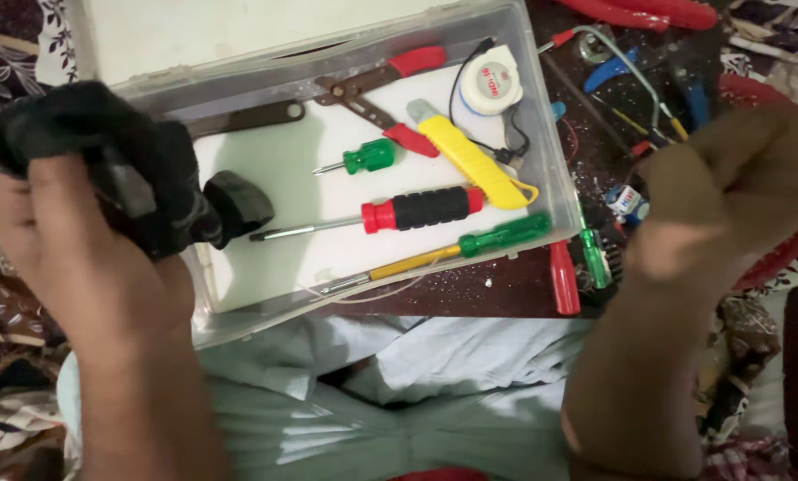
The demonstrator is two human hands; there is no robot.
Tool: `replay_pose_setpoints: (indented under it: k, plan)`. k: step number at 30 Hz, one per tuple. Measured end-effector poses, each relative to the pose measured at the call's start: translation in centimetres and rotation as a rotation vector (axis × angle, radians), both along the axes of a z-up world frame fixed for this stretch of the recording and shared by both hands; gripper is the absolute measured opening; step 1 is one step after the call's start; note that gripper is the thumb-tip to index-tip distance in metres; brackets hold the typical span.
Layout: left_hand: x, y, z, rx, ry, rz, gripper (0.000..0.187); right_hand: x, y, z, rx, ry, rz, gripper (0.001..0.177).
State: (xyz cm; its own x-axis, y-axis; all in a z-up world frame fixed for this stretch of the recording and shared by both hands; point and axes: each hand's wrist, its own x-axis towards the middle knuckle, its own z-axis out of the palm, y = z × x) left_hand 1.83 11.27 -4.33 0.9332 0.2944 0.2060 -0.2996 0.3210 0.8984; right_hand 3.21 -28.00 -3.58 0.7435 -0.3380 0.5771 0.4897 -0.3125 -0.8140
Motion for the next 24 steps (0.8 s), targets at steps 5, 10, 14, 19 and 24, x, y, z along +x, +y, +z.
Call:
replay_pose_setpoints:
  k: [5,10,14,19,24]
  plan:
    - [0.0,0.6,-0.3,-0.022,0.06,-0.016,0.03,-1.2,-4.0,-0.2,-0.106,0.165,-0.073,0.029]
    - [-0.3,0.7,-0.4,-0.054,0.03,-0.094,0.032,-0.8,-4.7,0.9,-0.377,0.394,-0.238,0.027]
    - [-0.6,0.5,-0.5,-0.069,0.042,-0.12,0.032,-0.1,-3.6,1.6,-0.462,0.597,-0.259,0.022]
    - [-1.9,0.7,-0.8,-0.085,0.062,-0.143,0.032,1.0,-4.2,1.4,-0.363,0.521,-0.322,0.019]
    - [-2.3,1.0,-1.1,-0.098,0.066,-0.159,0.033,0.5,-6.4,0.0,-0.607,0.636,-0.422,0.022]
